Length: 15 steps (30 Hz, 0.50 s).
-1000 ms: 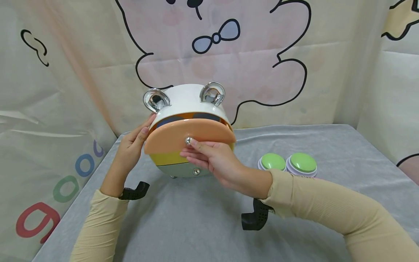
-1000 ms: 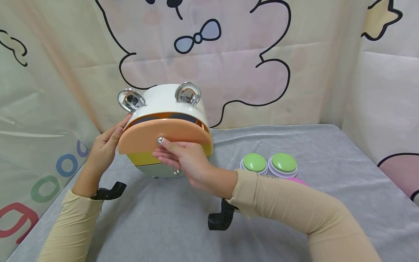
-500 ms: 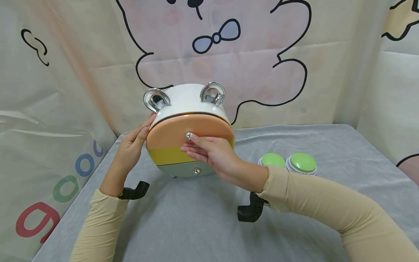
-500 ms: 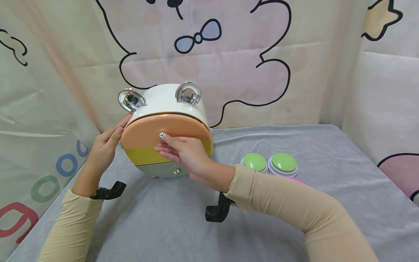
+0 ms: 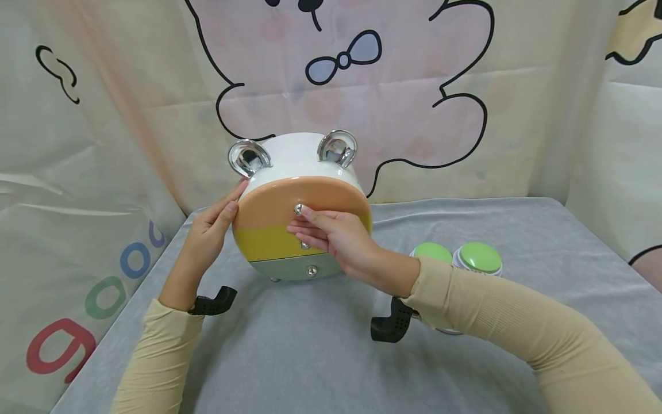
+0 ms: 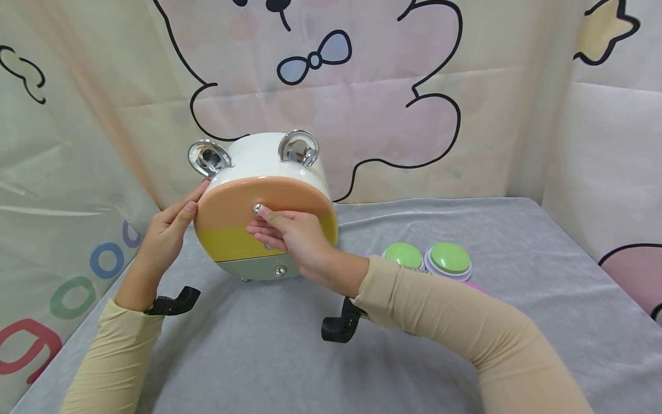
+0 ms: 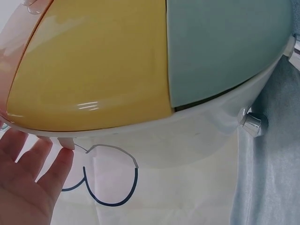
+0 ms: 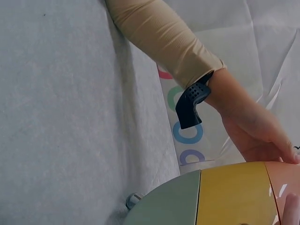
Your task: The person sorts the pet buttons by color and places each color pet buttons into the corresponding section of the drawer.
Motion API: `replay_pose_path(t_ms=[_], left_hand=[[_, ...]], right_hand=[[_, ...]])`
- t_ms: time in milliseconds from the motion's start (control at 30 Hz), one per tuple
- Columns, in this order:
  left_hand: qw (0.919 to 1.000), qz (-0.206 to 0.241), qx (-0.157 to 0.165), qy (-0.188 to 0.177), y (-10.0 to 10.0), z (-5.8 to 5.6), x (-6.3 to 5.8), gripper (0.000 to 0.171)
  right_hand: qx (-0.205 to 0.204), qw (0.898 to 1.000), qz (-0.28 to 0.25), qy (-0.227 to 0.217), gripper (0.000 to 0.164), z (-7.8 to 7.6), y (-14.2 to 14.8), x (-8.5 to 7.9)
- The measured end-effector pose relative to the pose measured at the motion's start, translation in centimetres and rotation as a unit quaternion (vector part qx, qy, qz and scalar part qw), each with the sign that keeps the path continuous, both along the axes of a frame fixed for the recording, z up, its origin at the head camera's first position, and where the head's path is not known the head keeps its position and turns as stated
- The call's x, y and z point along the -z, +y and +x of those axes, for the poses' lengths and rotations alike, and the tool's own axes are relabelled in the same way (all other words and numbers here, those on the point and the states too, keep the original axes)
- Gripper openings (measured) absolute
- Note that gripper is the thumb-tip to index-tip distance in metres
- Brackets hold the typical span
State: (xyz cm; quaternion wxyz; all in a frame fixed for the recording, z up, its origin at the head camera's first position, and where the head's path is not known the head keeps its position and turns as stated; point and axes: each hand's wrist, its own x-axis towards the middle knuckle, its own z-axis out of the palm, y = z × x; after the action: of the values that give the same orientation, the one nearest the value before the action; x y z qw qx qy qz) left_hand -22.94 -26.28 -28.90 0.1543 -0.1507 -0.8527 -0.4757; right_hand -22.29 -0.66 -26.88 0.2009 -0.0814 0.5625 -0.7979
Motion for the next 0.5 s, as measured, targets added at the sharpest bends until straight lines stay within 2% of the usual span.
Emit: replay_pose_path(t_ms=[233,400,500], left_hand=[[0.9999,0.001,-0.009,-0.014,0.1,0.0,0.0,0.044],[0.9998,-0.002,-0.012,-0.013,0.0,0.1,-0.1,0.044],[0.9998,-0.003,-0.013,-0.012,0.1,0.1,-0.1,0.044]], right_hand=[[-0.01,1.0,0.002,0.003,0.035,-0.5,0.2,0.3],[-0.026,0.998,0.048,0.013,0.033,-0.2,1.0,1.3],[-0.047,0.996,0.079,-0.003,0.033,0.0,1.4,2.3]])
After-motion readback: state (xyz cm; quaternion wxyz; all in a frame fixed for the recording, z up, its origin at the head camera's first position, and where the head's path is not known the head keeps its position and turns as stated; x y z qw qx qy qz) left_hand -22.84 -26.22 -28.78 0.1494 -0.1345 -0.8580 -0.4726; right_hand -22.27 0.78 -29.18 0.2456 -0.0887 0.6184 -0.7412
